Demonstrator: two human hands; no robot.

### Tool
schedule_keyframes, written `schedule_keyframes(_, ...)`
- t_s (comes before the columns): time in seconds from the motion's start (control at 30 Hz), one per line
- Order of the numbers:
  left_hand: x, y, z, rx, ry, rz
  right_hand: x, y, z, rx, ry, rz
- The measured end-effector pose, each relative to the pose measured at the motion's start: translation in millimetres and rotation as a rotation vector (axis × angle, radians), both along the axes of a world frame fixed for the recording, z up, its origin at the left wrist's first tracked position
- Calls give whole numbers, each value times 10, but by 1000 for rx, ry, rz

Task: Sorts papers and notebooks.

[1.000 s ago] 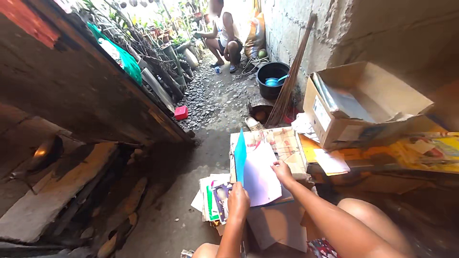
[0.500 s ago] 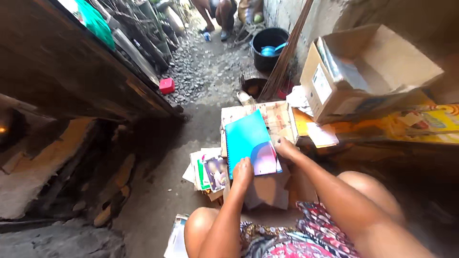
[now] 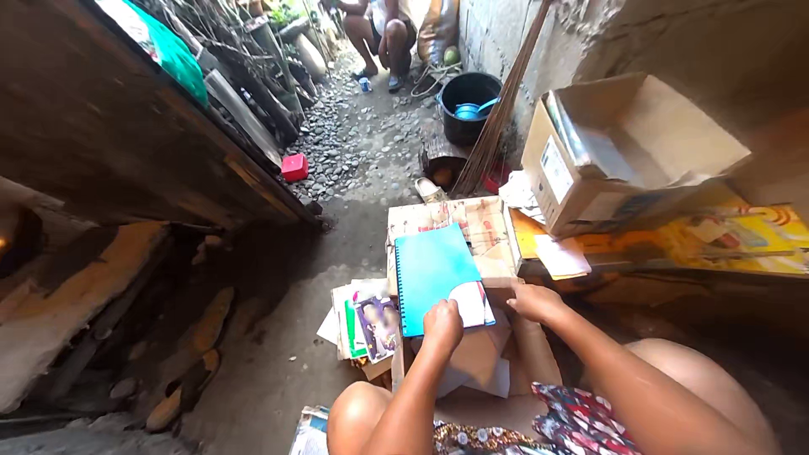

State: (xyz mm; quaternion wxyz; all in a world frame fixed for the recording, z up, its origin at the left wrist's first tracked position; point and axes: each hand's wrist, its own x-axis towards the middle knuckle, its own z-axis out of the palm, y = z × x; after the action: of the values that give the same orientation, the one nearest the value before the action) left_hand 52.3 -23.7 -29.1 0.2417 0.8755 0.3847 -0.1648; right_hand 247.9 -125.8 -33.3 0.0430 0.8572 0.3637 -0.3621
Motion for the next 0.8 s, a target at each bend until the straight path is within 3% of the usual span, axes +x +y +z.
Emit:
schedule_keyframes(0.23,15,-133,125,-43,-120,-106,-87,-92,315,43,-6,52)
schedule_keyframes(0.43,-76,-319,11,-143,-157,-319,-115,-176,412,70,-7,114)
schedule_keyframes(0.63,-113,-525,-330,-258,95,-480,-128,-294,541,168,-3,187)
schedule_keyframes(0.8,-297,-575,-749,-317,404,-392,-32,-397,853,329,69,96)
